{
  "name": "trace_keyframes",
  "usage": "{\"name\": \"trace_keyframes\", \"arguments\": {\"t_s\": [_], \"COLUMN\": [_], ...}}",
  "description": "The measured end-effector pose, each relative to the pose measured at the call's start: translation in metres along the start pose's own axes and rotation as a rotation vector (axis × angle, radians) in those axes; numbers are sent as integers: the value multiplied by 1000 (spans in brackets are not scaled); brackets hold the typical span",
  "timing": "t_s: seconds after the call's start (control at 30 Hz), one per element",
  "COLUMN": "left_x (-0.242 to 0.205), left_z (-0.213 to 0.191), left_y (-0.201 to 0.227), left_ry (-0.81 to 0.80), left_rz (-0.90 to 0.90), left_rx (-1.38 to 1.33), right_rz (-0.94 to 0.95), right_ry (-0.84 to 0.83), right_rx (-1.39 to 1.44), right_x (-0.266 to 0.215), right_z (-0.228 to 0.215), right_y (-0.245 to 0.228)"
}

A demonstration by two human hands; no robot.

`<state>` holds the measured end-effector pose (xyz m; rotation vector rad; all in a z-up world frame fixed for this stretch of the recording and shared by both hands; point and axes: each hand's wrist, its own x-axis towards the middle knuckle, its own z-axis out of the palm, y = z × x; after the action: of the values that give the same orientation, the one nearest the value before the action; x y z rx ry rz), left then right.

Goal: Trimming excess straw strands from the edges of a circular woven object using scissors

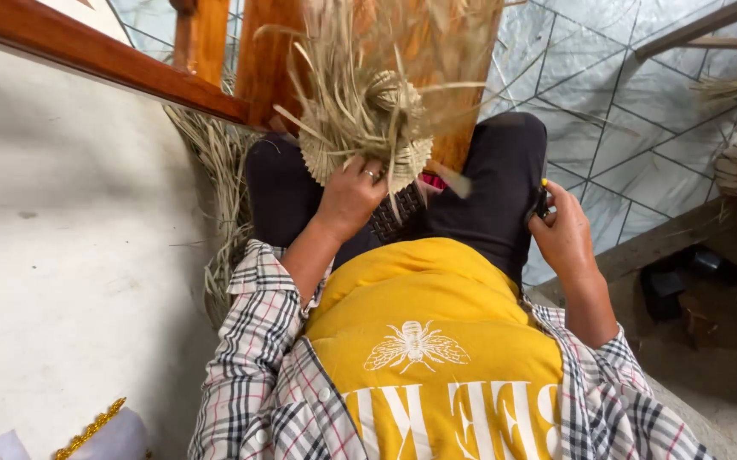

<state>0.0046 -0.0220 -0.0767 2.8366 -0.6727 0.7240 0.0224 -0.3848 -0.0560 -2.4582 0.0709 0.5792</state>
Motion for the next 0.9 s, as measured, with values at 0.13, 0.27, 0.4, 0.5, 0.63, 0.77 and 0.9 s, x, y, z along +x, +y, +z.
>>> {"name": "trace_keyframes", "arguments": {"t_s": [0.13,0.27,0.4,0.5,0.63,0.77,0.9], "left_x": [-53,-23,-55,-75,-97,-92,-67], "left_z": [38,-7,-18,-24,-16,2,20], "left_y": [10,6,-4,-54,-101,-117,-122], "left_ry": [-393,-744,-301,-73,-70,-207,-270], "left_rz": [-157,-357,-333,-598,-563,-736,-905], "left_rx": [-308,-629,-499,-429,-61,-100,-321], "right_rz": [2,-23,-52,-31,-3,43,45], "right_ry": [-39,-32,-28,-49,-43,-28,-24], "right_rx": [43,82,45,100,131,123,143], "right_x": [6,15,28,28,31,27,24], "right_z": [7,13,24,21,21,17,16], "right_y": [6,11,46,44,40,32,29]}}
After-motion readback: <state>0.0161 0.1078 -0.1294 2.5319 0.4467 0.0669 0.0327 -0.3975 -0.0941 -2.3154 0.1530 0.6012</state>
